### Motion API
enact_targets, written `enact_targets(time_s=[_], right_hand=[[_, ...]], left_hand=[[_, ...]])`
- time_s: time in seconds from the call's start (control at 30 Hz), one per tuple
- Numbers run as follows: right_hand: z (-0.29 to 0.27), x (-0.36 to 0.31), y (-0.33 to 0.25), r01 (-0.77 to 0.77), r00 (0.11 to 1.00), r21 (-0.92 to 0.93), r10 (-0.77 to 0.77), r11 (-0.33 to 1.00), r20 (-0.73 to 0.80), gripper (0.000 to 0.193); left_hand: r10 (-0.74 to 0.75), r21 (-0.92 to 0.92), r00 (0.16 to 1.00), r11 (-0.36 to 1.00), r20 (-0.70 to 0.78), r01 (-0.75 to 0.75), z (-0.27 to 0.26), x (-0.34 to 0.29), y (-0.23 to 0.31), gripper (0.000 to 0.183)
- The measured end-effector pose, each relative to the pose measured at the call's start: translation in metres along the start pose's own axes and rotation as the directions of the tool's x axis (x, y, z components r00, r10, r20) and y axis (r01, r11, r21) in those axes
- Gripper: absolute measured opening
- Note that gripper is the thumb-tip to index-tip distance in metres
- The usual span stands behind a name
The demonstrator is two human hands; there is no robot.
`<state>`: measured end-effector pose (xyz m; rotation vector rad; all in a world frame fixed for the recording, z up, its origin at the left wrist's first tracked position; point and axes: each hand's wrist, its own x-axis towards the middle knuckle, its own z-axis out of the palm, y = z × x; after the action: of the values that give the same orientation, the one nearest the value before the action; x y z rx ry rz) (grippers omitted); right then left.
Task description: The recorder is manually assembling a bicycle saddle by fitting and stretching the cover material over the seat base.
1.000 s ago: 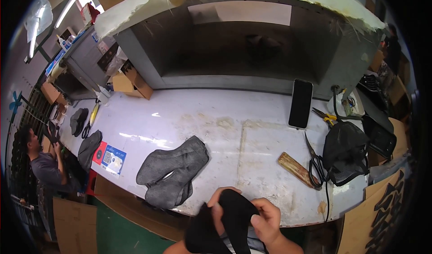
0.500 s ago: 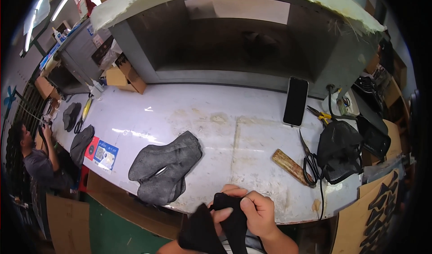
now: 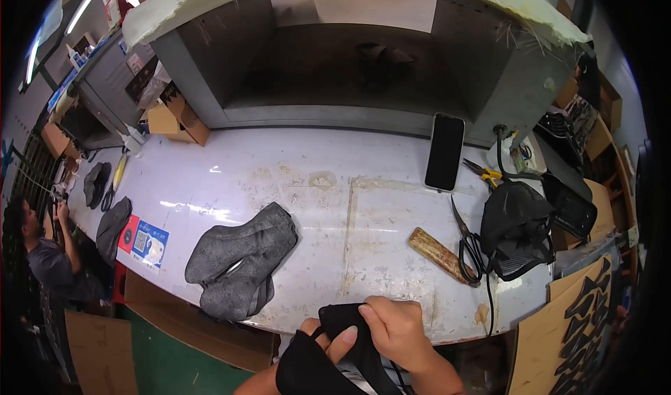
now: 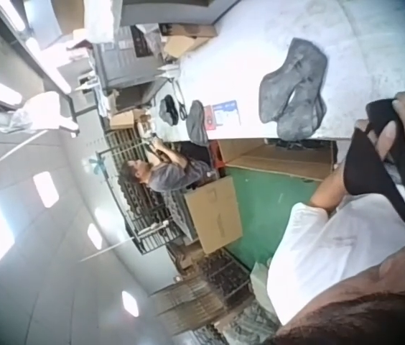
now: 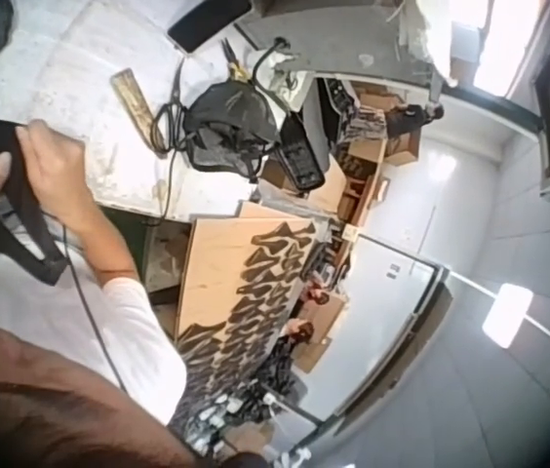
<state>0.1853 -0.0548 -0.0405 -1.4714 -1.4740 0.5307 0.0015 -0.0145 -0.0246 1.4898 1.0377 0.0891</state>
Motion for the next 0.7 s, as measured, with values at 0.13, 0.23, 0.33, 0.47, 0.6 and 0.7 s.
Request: enact_targets(time_s=[0.13, 0.23, 0.33, 0.47, 0.6, 0.7], right_hand=[[-0.001, -0.004, -0.006, -0.28, 0.957, 0.313, 0.236, 0.908, 0.171, 0.024], [0.005, -0.01, -0.001, -0.442, 0.897, 0.598, 0.331, 0.669, 0.293, 0.026], [0.009, -0.01, -0.004, -0.442, 0.894, 0.66, 0.36, 0.607, 0.268, 0.025], [0.002, -0.015, -0.019, -0.575, 0.669, 0.809, 0.497, -0.125, 0.553, 0.023], [-0.009, -0.05, -0.003, -0.669, 0.717, 0.506, 0.292, 0.544, 0.634, 0.025], [-0.018, -0.06, 0.013, -0.834, 0.544, 0.534, 0.381, 0.143, 0.748, 0.026]], left_hand=[[0.053, -0.198, 0.999, 0.979, -0.004, -0.053, 0.004, -0.003, 0.001, 0.034], [0.093, -0.338, 0.996, 0.937, -0.002, -0.089, 0.006, -0.004, 0.001, 0.034], [0.126, -0.473, 0.992, 0.874, -0.011, -0.116, 0.008, -0.005, -0.001, 0.033], [0.213, -0.481, 0.976, 0.853, -0.034, -0.203, -0.004, 0.007, -0.017, 0.029], [0.299, -0.215, 0.901, 0.902, -0.316, -0.375, -0.002, 0.011, -0.012, 0.028], [0.315, -0.147, 0.928, 0.927, -0.198, -0.346, -0.008, 0.013, -0.012, 0.033]])
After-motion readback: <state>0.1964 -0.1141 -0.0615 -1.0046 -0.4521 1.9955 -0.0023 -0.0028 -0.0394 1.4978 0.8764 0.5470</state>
